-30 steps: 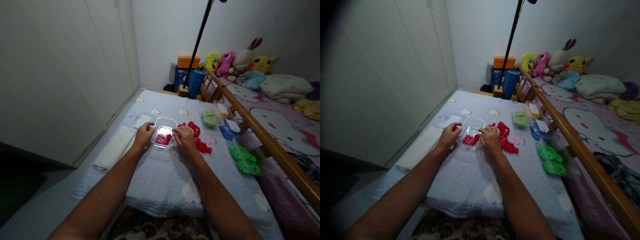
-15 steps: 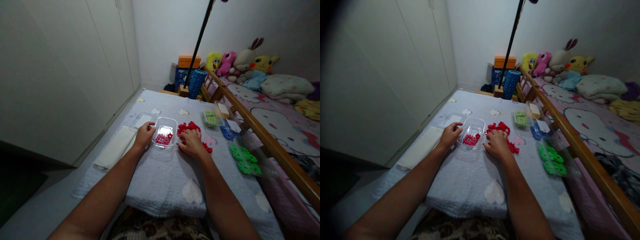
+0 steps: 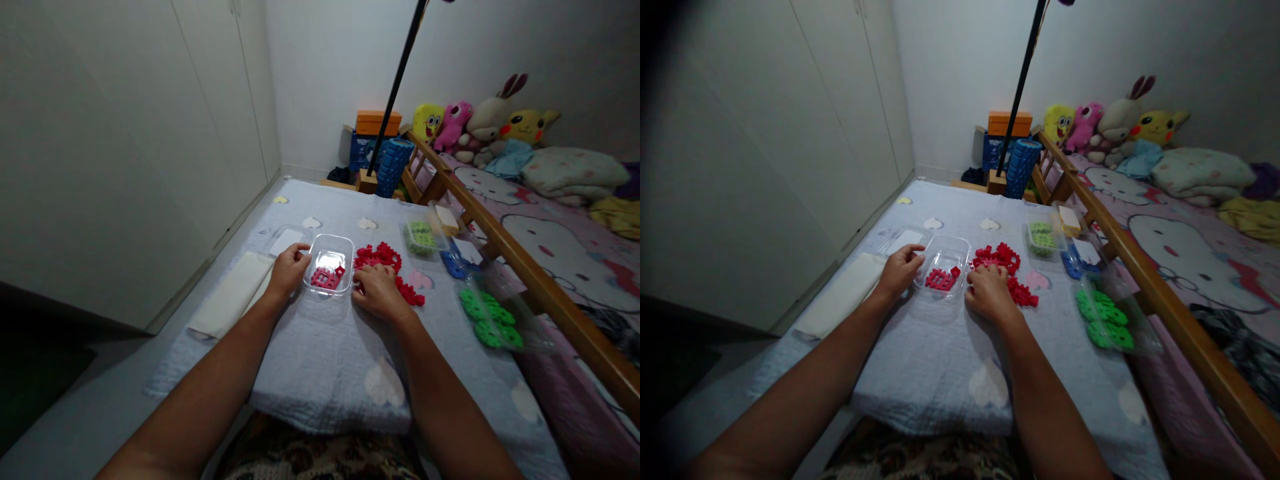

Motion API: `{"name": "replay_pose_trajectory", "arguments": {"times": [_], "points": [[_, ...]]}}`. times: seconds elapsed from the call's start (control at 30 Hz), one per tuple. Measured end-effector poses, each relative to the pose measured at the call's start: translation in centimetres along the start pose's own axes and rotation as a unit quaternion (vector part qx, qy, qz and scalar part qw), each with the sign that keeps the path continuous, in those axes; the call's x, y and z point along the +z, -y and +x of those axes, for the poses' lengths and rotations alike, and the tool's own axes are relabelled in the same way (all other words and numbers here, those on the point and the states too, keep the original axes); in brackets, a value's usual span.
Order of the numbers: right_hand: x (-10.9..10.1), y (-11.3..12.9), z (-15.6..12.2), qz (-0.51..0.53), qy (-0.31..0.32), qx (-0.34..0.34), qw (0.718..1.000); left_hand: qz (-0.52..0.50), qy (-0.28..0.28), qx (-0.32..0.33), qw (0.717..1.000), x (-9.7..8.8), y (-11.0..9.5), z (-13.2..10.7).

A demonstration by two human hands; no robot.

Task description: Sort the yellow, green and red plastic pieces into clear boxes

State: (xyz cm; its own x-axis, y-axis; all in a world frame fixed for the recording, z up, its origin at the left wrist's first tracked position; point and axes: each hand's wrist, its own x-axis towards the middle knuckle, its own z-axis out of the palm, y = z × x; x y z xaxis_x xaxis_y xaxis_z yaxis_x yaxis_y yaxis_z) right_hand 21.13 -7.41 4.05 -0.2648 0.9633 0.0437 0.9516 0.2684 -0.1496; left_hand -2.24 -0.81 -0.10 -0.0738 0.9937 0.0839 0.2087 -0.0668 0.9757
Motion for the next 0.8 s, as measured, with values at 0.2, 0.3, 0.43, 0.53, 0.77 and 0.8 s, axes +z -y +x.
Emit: {"name": "replay_pose_trajectory", "arguments": {"times": [0.2, 0.3, 0.43, 0.53, 0.77, 0.8], "points": [[-0.32, -0.69, -0.6, 0.0, 0.015, -0.016, 1.0, -0.009, -0.001, -0.003, 1.0, 0.05, -0.14, -0.09], [-0.31, -0.61, -0.8, -0.013, 0.031, -0.025, 0.999, -0.005, 0.001, 0.0, 1.0, 0.04, -0.18, -0.14], [-0.28, -0.26, -0.55, -0.013, 0.041, -0.026, 0.999, -0.002, 0.0, -0.002, 1.0, 0.01, -0.15, -0.16], [-0.29, -0.11, -0.32, -0.009, 0.041, -0.017, 0.999, -0.002, 0.001, -0.001, 1.0, 0.0, -0.12, -0.16], [-0.69, -0.08, -0.47, -0.034, 0.038, 0.012, 0.999, 0.011, 0.0, 0.005, 1.0, 0.0, 0.0, 0.0], [-0.79, -0.09, -0.48, -0.041, 0.041, 0.018, 0.998, 0.012, 0.001, 0.004, 1.0, 0.0, 0.04, 0.04]]}}
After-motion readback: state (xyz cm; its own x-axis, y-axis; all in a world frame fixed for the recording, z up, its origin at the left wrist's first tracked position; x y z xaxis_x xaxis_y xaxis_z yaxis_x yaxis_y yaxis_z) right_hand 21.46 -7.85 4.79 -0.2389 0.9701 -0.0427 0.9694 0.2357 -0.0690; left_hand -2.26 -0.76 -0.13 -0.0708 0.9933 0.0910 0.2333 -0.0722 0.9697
